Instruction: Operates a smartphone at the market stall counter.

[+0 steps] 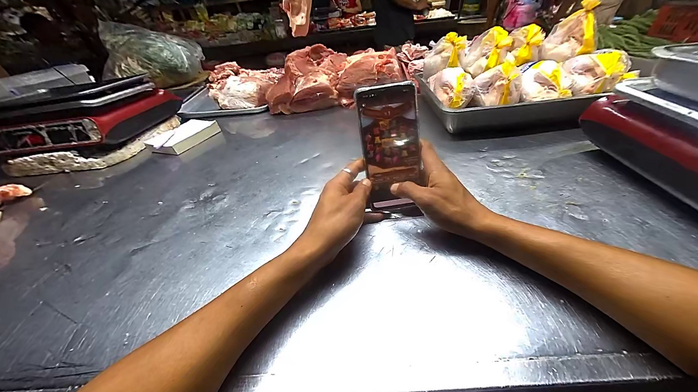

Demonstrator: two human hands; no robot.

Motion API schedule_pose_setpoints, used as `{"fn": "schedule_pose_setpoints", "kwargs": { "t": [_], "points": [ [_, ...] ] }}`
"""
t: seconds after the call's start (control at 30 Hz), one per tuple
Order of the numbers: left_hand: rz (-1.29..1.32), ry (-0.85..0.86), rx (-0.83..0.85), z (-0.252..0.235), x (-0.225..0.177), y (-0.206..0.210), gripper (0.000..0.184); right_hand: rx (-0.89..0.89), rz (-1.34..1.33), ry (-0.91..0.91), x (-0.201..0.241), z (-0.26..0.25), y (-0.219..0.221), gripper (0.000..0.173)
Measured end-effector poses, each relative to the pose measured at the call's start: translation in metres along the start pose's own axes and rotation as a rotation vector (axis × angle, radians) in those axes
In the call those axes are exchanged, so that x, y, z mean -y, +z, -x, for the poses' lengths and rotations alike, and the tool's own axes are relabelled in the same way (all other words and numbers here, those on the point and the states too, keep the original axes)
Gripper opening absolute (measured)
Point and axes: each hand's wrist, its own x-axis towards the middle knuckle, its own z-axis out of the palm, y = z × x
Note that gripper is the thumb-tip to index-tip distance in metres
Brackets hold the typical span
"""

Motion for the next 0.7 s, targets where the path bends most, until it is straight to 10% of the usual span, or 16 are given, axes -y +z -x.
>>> {"fn": "schedule_pose_setpoints", "kwargs": {
  "t": [0.7],
  "points": [
    [0.013, -0.01, -0.017, 0.0004, -0.0008, 0.0007, 0.039, -0.019, 0.026, 0.009, -0.0004, -0.0008, 0.0007, 0.069]
  ]
}}
